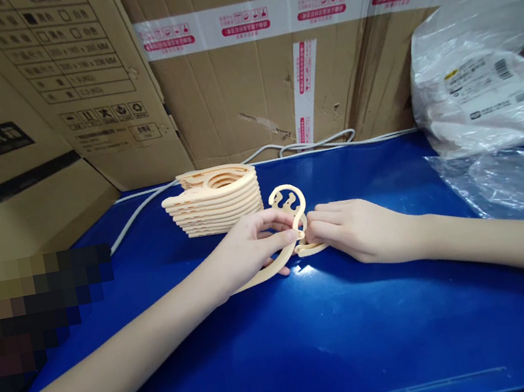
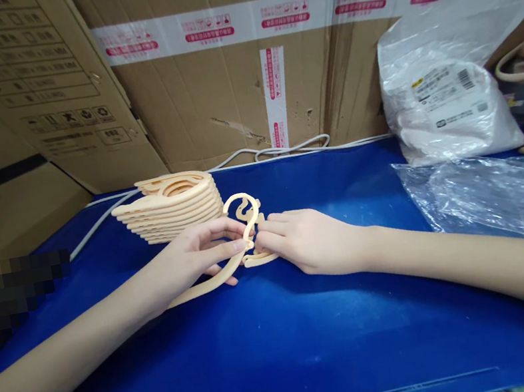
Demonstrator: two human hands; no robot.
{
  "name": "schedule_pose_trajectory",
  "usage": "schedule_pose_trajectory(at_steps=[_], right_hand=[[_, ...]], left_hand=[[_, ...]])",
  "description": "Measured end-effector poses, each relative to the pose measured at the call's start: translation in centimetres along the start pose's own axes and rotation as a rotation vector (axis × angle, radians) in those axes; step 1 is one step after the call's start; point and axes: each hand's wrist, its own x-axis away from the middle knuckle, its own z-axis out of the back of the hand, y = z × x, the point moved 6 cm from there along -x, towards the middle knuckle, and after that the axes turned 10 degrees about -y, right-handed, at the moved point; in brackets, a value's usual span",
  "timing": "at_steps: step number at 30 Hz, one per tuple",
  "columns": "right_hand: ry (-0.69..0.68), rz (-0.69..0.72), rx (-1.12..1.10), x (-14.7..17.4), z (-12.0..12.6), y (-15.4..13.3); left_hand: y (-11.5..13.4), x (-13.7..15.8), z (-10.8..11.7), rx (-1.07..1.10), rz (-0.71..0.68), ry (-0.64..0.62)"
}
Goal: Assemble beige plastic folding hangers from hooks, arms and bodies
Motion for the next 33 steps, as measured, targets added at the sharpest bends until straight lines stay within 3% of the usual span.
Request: schedule_pose_trajectory(at_steps=[5, 12, 19, 26, 33], right_hand=[[-0.07, -0.021, -0.047, 0.4, -0.3, -0.2], [0.108, -0.008, 0.051, 0.7, 1.1, -0.8], [0.144, -0.091, 0.117, 0.7, 1.1, -0.1], [0.2, -0.087, 0.133, 0.9, 1.3, -0.2], [0.18, -0.098, 0.125, 1.0, 1.2, -0.3]], left_hand=[[0.3, 0.0, -0.1, -0.011, 0.015, 0.023], [1.0, 0.4, -0.1, -0.016, -0.037, 0.017], [0.8, 0.5, -0.5, 0.034, -0.031, -0.054], [0.8, 0.4, -0.8, 0.014, -0.05, -0.137], [1.4, 0.3, -0.9, -0.11, -0.151, -0.074]])
